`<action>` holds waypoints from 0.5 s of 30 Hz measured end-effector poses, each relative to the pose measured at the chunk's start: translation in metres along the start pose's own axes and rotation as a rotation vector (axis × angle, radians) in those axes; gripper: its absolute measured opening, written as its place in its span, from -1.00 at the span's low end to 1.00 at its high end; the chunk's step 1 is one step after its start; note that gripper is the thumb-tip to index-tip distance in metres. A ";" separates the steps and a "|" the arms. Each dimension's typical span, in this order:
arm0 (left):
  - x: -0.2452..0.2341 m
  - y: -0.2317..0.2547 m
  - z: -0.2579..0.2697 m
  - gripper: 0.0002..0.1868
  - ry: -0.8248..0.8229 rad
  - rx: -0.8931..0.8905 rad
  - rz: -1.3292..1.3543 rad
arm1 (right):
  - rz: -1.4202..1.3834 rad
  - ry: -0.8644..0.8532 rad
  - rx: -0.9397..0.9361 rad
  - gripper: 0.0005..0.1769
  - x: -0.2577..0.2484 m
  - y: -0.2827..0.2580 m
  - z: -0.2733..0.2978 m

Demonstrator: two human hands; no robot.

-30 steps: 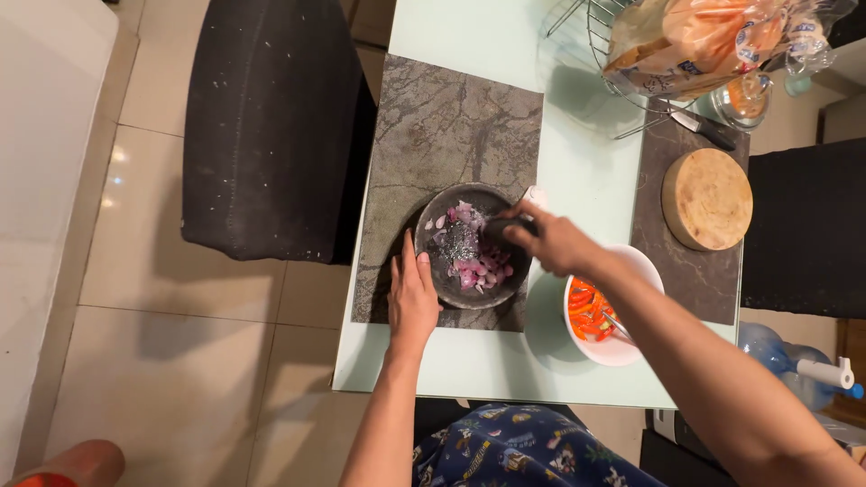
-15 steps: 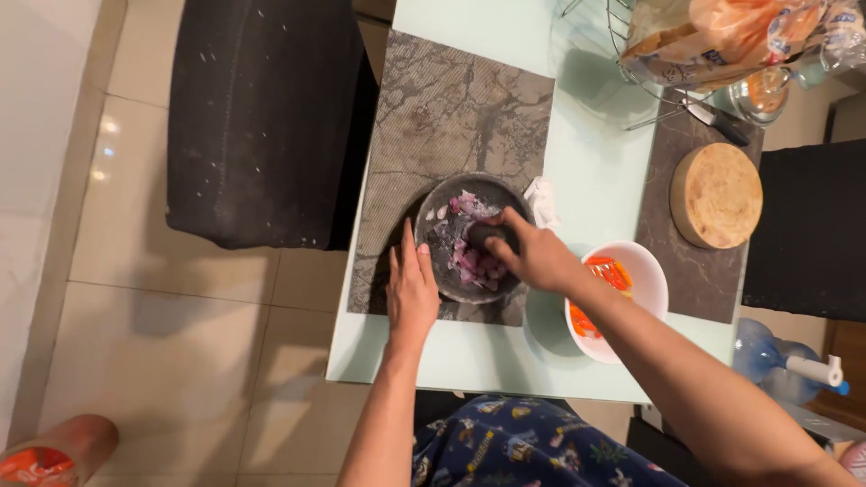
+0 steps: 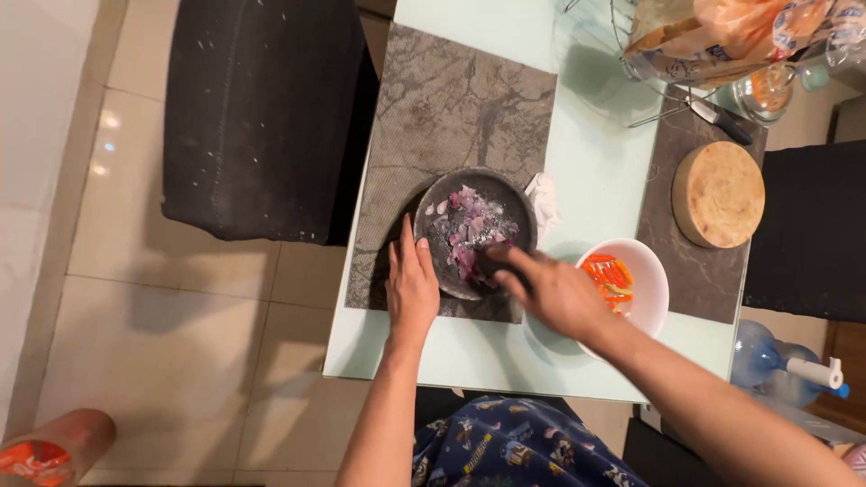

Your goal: Crushing and grinding red onion slices using a mortar and pestle on a dining table.

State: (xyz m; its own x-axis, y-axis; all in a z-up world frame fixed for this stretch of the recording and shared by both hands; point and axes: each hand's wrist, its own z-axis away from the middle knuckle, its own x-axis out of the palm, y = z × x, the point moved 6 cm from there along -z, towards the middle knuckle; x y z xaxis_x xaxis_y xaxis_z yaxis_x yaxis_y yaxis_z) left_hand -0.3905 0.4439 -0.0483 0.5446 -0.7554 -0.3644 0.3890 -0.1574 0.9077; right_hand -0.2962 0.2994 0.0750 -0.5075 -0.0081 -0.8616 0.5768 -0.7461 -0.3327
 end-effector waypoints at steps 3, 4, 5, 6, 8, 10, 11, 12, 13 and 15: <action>0.001 0.001 -0.003 -0.47 0.050 0.021 -0.026 | 0.119 0.016 0.049 -0.57 0.016 -0.001 0.004; 0.000 0.002 -0.001 -0.47 0.050 0.010 -0.034 | 0.113 0.006 0.047 -0.57 0.025 -0.001 0.004; 0.000 0.003 0.001 -0.48 0.049 -0.022 -0.043 | 0.120 0.052 0.040 -0.57 0.030 -0.001 0.005; 0.003 0.006 0.002 -0.49 0.044 -0.050 -0.045 | 0.135 0.103 0.038 -0.57 0.032 0.001 0.007; 0.004 0.007 0.002 -0.49 0.061 -0.037 -0.033 | 0.145 0.136 0.033 -0.57 0.034 0.002 0.008; 0.004 0.008 0.001 -0.49 0.081 -0.020 -0.023 | 0.153 0.173 0.025 -0.56 0.037 0.002 0.007; 0.004 0.007 0.002 -0.49 0.084 -0.022 -0.037 | 0.151 0.187 0.025 -0.55 0.041 0.002 0.007; 0.005 0.008 0.002 -0.49 0.089 -0.022 -0.047 | 0.152 0.202 0.022 -0.55 0.042 0.003 0.006; 0.007 0.009 0.002 -0.49 0.091 -0.022 -0.045 | 0.154 0.201 0.020 -0.55 0.042 0.004 0.005; 0.004 0.007 0.002 -0.50 0.115 -0.014 -0.093 | 0.147 0.209 0.021 -0.55 0.044 0.002 0.002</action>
State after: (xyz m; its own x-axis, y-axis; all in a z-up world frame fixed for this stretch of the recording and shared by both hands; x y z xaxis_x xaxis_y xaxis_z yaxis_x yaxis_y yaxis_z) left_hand -0.3869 0.4387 -0.0425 0.5869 -0.6604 -0.4685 0.4512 -0.2138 0.8664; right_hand -0.3190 0.2965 0.0369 -0.2750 0.0188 -0.9613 0.6198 -0.7609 -0.1922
